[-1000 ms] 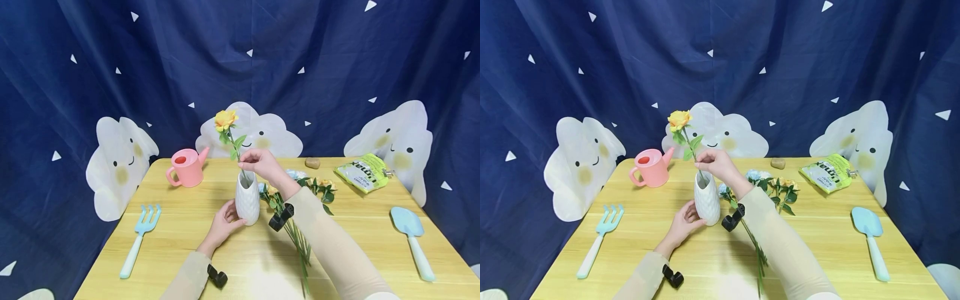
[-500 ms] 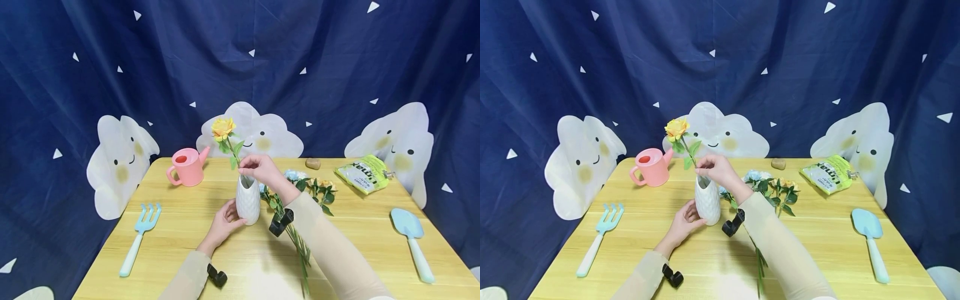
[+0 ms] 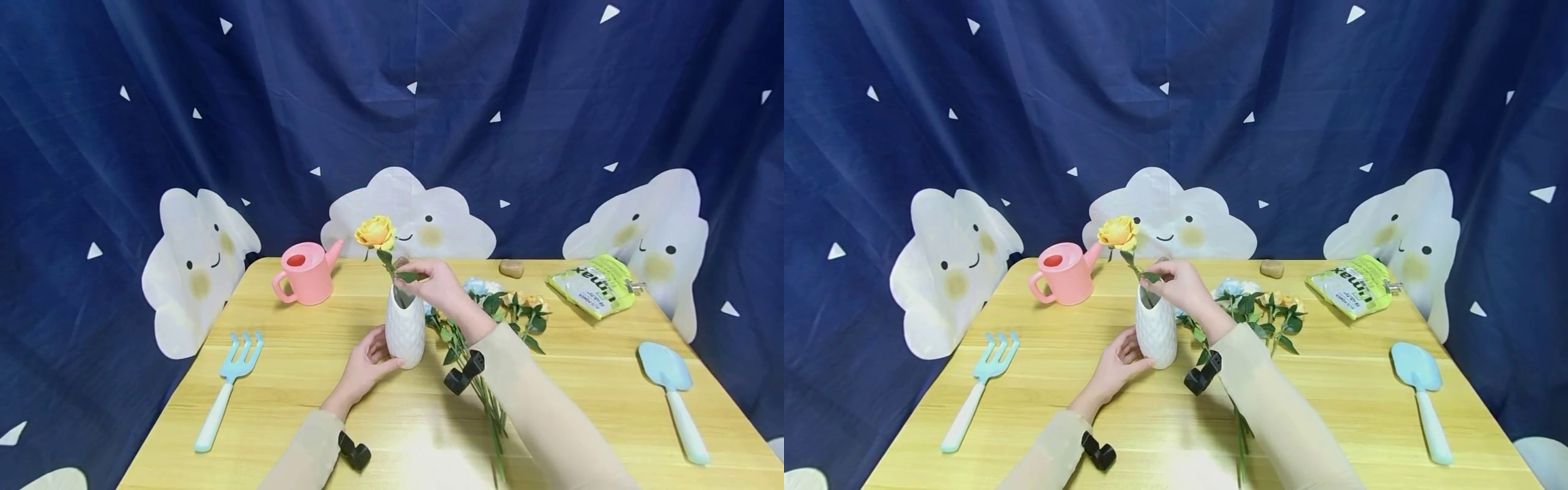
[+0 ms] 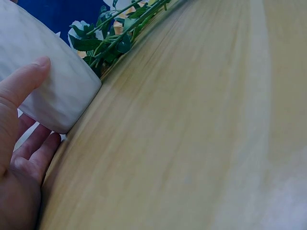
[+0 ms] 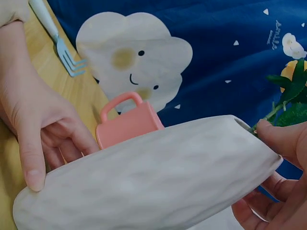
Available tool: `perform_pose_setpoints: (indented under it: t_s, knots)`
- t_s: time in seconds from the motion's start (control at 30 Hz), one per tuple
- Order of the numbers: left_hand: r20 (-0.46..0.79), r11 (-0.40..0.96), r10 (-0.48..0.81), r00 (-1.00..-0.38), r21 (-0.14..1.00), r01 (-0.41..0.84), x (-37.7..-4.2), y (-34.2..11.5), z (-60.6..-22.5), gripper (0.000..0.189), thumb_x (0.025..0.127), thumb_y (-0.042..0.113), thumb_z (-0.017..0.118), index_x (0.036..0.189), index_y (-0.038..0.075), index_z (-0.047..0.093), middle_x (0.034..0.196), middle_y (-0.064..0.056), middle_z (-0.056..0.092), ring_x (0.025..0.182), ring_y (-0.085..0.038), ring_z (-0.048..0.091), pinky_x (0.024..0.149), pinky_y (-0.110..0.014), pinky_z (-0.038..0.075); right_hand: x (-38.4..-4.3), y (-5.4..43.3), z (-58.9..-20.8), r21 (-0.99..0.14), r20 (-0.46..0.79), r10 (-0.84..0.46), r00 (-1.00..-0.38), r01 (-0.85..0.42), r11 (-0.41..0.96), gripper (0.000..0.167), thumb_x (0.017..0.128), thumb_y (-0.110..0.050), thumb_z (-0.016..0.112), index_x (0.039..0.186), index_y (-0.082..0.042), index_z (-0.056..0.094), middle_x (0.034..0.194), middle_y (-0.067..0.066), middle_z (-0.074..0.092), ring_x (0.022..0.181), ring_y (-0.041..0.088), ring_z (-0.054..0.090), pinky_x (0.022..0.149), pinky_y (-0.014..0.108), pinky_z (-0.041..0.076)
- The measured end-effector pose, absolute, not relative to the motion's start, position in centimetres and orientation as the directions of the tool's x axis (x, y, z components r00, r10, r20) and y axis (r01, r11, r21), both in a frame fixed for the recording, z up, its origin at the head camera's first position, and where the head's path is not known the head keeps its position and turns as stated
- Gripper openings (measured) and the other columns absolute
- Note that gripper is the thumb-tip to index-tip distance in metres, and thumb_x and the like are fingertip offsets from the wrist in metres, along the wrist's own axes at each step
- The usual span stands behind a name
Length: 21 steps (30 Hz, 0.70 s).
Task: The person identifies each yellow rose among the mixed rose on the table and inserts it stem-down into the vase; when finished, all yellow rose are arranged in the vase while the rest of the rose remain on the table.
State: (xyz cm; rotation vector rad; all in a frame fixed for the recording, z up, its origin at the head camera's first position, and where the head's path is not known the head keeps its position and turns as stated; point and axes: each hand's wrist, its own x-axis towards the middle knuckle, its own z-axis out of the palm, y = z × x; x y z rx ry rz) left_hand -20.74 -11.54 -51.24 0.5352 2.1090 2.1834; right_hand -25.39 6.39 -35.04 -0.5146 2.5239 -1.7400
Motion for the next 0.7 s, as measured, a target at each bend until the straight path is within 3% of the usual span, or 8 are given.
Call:
perform_pose_setpoints:
  t_s: [0.37, 0.7]
  knots:
    - [0.221, -0.042, 0.288, -0.932, 0.975, 0.218, -20.8, -11.6, -51.3, 0.066, 0.076, 0.003, 0.076, 0.133, 0.003, 0.044, 0.12, -0.016, 0.057, 0.115, -0.033, 0.051, 0.1, -0.041, 0.04, -25.0, 8.6, -35.7, -0.916, 0.203, -0.303, -0.931, -0.29, 0.277, 0.026, 0.081, -0.012, 0.072, 0.106, -0.004, 0.069, 0.098, 0.01, 0.067, 0.09, 0.022, 0.06, 0.077, 0.033, 0.051]
    - [0.213, -0.041, 0.288, -0.934, 0.977, 0.21, -20.8, -11.6, -51.3, 0.064, 0.076, 0.003, 0.076, 0.132, 0.005, 0.046, 0.121, -0.015, 0.057, 0.116, -0.031, 0.051, 0.101, -0.041, 0.039, -24.7, 10.3, -36.1, -0.922, 0.213, -0.284, -0.935, -0.289, 0.259, 0.023, 0.083, -0.011, 0.07, 0.104, -0.002, 0.068, 0.099, 0.009, 0.068, 0.087, 0.02, 0.061, 0.075, 0.031, 0.052]
